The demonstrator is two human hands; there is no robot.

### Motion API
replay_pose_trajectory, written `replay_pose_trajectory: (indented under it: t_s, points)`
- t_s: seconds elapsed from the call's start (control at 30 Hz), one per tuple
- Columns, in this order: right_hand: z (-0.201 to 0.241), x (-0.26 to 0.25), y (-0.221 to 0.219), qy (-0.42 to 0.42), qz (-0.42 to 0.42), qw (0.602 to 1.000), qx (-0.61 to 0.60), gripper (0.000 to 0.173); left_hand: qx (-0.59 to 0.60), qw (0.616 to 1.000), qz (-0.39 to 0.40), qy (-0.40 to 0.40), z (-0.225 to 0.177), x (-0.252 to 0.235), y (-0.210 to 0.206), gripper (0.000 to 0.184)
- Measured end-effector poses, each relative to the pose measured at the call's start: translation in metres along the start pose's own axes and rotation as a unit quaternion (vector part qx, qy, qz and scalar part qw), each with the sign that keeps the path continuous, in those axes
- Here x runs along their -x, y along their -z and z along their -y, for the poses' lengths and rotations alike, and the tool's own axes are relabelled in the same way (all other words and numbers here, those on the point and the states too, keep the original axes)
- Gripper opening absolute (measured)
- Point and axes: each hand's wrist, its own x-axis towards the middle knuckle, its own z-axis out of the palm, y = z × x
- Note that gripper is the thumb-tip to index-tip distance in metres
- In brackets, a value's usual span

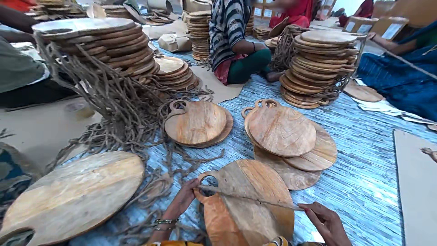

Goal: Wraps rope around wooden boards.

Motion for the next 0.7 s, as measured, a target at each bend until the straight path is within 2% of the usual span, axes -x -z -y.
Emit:
replay_pose_trajectory:
  t_s: [0.13,0.2,0.33,0.4,0.5,0.57,0.7]
  points:
    - [-0.009,0.005,-0.009,-0.162,0.036,0.981,-0.103,0.019,-0.01,1.0,0.007,0.004,0.0,0.0,0.001,0.02]
    - [-0.011,0.003,-0.006,-0.166,0.055,0.98,-0.098,0.015,-0.013,1.0,0.015,0.004,-0.001,0.001,0.002,0.019]
    - [0.0,-0.007,0.003,-0.114,0.072,0.991,0.02,0.023,-0.014,0.998,0.056,-0.01,0.002,0.0,0.008,0.018]
    - [0.003,-0.011,0.003,-0.114,0.103,0.985,0.074,0.026,-0.017,0.997,0.072,-0.016,0.003,0.001,0.011,0.021]
    - [-0.007,-0.013,-0.006,-0.197,0.216,0.95,0.11,0.024,-0.032,0.997,0.071,-0.016,0.003,0.0,0.012,0.023]
    - [-0.017,-0.012,-0.018,-0.246,0.25,0.929,0.119,0.025,-0.051,0.996,0.067,-0.018,0.002,0.001,0.01,0.022]
    - [-0.03,-0.016,-0.016,-0.259,0.303,0.911,0.105,0.03,-0.089,0.994,0.06,-0.036,0.004,0.001,0.008,0.02]
